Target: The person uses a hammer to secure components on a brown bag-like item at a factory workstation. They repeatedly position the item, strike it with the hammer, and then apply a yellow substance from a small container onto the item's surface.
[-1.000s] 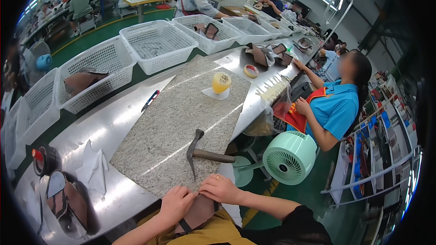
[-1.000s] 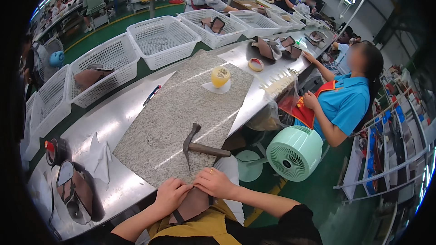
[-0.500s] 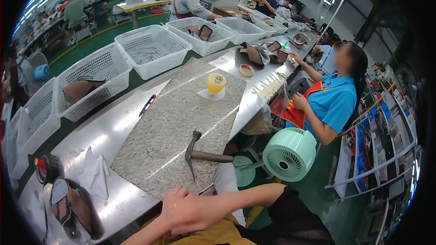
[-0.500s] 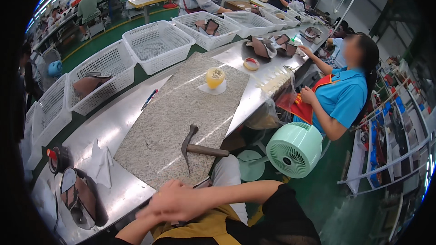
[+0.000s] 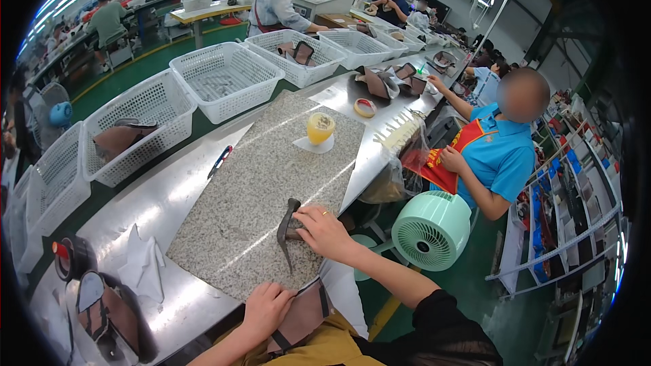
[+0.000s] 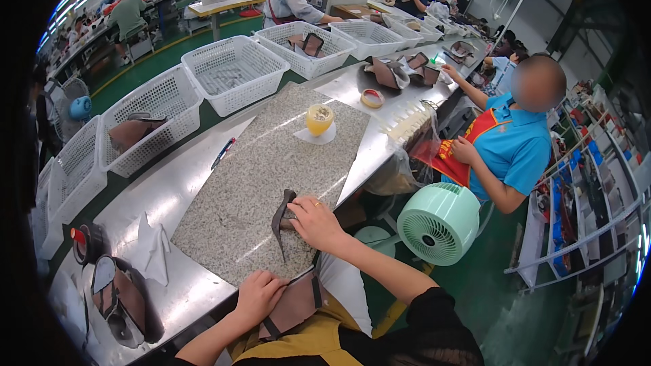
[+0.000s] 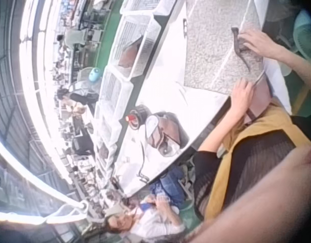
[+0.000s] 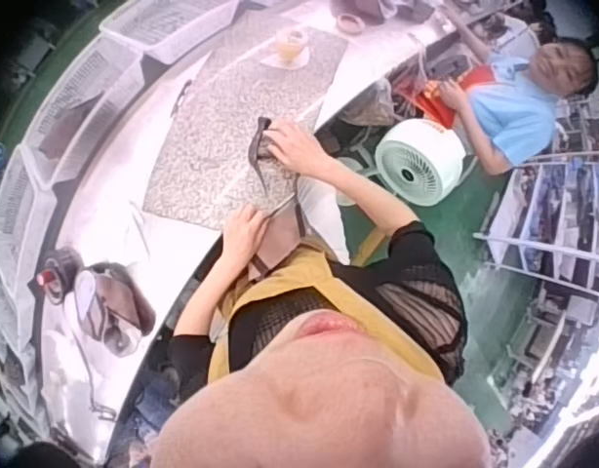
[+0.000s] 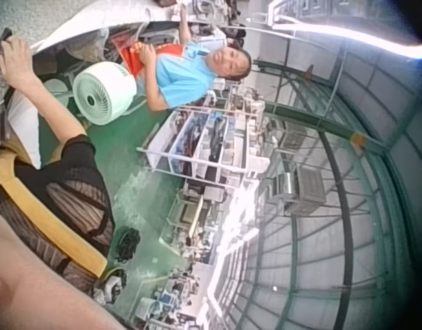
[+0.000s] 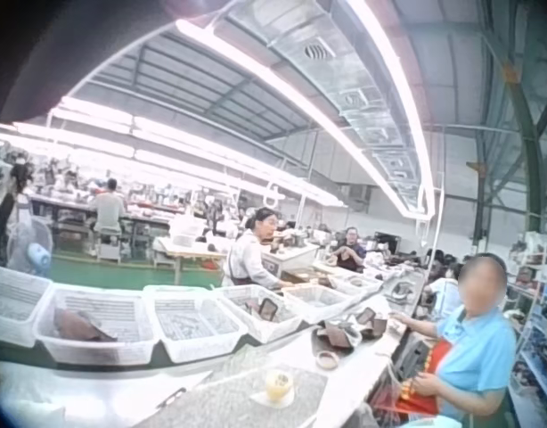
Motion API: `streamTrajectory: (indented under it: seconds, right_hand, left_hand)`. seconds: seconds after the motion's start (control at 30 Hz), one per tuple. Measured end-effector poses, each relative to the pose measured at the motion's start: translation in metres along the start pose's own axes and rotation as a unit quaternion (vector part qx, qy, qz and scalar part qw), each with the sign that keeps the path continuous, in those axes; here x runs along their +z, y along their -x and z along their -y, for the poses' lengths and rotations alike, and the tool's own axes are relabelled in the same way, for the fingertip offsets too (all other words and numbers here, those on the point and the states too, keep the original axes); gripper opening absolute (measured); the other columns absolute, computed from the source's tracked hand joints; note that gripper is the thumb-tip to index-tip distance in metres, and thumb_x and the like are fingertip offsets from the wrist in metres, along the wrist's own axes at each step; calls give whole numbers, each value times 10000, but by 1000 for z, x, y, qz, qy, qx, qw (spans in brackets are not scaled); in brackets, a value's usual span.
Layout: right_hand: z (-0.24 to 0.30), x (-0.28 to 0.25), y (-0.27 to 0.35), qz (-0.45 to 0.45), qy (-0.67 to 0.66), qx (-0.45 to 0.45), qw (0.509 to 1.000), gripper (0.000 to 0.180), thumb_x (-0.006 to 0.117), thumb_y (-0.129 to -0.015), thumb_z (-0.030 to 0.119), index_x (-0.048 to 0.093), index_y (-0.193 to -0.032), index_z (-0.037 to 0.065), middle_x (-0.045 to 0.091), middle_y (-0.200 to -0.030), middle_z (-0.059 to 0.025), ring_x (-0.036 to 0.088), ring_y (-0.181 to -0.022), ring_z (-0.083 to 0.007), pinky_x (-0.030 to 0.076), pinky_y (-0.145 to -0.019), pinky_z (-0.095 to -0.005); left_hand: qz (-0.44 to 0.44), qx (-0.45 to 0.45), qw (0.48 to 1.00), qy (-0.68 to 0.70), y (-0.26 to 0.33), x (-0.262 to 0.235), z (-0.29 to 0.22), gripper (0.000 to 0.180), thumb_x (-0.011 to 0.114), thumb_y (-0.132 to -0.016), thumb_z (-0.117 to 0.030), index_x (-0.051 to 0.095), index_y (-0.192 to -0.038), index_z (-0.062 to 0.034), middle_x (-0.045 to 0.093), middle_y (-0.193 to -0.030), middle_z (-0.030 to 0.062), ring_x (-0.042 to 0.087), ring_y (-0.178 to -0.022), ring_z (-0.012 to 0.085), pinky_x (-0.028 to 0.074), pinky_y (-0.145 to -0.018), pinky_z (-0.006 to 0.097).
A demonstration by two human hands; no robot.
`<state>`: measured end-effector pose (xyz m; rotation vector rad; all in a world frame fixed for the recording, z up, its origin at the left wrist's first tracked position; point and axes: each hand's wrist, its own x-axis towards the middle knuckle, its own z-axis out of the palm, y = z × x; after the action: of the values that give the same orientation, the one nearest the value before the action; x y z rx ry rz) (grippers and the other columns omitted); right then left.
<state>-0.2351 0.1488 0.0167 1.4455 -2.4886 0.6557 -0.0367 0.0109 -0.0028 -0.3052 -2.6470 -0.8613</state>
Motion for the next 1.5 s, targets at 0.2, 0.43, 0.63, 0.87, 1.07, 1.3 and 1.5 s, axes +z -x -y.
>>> streamTrajectory:
  seconds: [0.2, 0.43, 0.63, 0.87, 1.07, 1.3, 1.5]
  right_hand:
    - [5, 14, 4, 29, -37, 4, 999, 353, 646, -837, 249, 596, -1098, 16, 546, -1165, -127, 505, -1132, -295, 418, -948, -398]
    - [7, 15, 11, 9, -5, -12, 1000, 405, 670, -804, 254, 569, -1116, 17, 532, -1202, -132, 489, -1155, -305, 392, -983, -403]
    - [7, 20, 14, -20, 4, -16, 1000, 418, 665, -808, 246, 545, -1146, 32, 529, -1206, -127, 487, -1171, -297, 387, -991, -399]
    - [8, 21, 14, -20, 11, -12, 1000, 411, 657, -818, 247, 542, -1153, 38, 530, -1208, -122, 490, -1172, -287, 387, -995, -392]
    - [9, 20, 14, -27, 14, -15, 999, 408, 662, -814, 235, 545, -1148, 33, 531, -1201, -117, 497, -1157, -289, 398, -983, -389]
    - [11, 18, 13, -35, 12, -19, 999, 409, 678, -797, 210, 548, -1136, 21, 530, -1187, -112, 506, -1127, -297, 416, -955, -389]
    - [12, 17, 13, -25, 13, -15, 999, 394, 649, -822, 237, 546, -1141, 29, 533, -1200, -120, 494, -1162, -285, 389, -992, -388]
  left_hand:
    - [3, -9, 1000, 2, 1, -1, 0, 206, 693, -738, -114, 670, -943, -124, 520, -779, 19, 536, -756, 207, 435, -655, 329]
    - [8, -4, 1000, -1, 1, 0, 0, 236, 683, -744, -112, 679, -978, -137, 518, -778, 9, 534, -758, 197, 428, -655, 322]
    - [12, 18, 1000, -5, -1, -2, 1, 238, 679, -734, -102, 678, -968, -139, 527, -789, 4, 535, -755, 192, 434, -655, 315]
    - [15, 28, 999, -7, 0, -2, 1, 229, 672, -734, -93, 675, -961, -125, 528, -795, 6, 535, -757, 190, 435, -659, 313]
    - [19, 24, 999, -11, -1, -3, 0, 235, 670, -744, -92, 671, -977, -125, 522, -801, 9, 531, -769, 188, 422, -674, 307]
    - [23, 20, 999, -9, -1, -2, 1, 236, 668, -749, -103, 672, -984, -128, 517, -799, 7, 526, -773, 188, 417, -677, 308]
    - [30, 18, 999, -7, -1, -3, 2, 249, 663, -760, -107, 671, -1007, -136, 514, -794, 15, 522, -764, 199, 412, -664, 321]
